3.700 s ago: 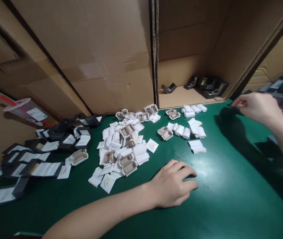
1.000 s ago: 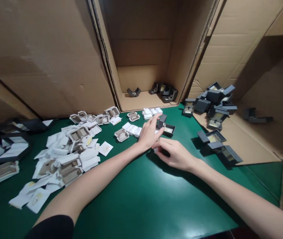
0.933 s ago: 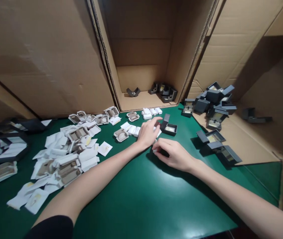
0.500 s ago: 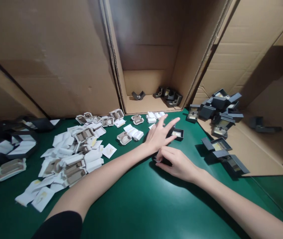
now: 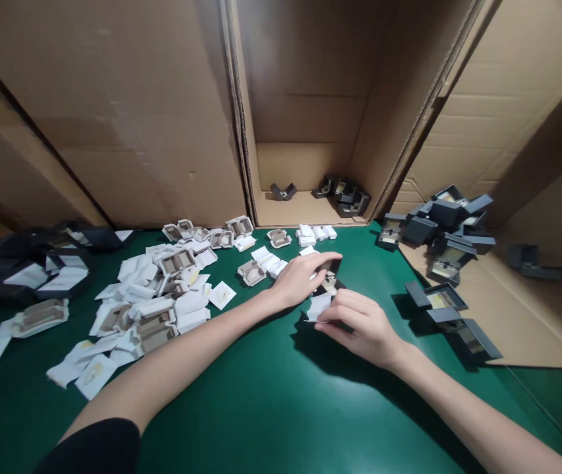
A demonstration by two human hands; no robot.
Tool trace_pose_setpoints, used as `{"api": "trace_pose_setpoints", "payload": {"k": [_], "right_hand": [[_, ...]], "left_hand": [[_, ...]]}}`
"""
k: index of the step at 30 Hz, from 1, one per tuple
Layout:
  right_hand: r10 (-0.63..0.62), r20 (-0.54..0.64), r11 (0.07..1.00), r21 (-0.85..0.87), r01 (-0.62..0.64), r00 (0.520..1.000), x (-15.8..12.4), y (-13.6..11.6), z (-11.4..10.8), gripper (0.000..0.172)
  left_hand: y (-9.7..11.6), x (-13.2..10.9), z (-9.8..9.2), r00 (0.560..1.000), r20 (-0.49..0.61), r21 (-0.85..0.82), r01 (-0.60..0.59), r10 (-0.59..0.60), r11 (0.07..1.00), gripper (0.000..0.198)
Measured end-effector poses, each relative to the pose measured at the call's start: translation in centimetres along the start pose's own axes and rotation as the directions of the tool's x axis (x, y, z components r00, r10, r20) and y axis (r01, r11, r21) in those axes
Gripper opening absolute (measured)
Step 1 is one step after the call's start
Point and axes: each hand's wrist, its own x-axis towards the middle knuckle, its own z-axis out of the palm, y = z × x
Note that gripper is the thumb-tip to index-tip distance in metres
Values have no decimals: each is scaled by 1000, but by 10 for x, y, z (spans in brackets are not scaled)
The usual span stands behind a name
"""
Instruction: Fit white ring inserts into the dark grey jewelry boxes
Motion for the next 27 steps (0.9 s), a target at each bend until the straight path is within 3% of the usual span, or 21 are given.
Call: {"api": "trace_pose_setpoints", "payload": {"k": [3,6,13,19,27], "right_hand": [[26,-107,997,68,-19,994,3,-6,-5,15],[110,-141,988,124,-92,984,2,-8,-8,24],[223,-9,947,240,-214,975,-1,-5,-5,18],[254,102,955,128,-266,962,-3,-3,1,19],[244,116,966,60,-252,963,-5,-3,5,19]], "left_hand": [[1,-26,-11,999,36,-8,-24,24,1000,42],[2,-47,-18,998,57,5,-20,19,1000,43],[4,-61,-28,998,69,-104,16,-9,994,46],[3,-65,-29,993,-9,-254,110,-116,961,48],[3,-76,-34,985,-50,-335,137,-162,932,23]]}}
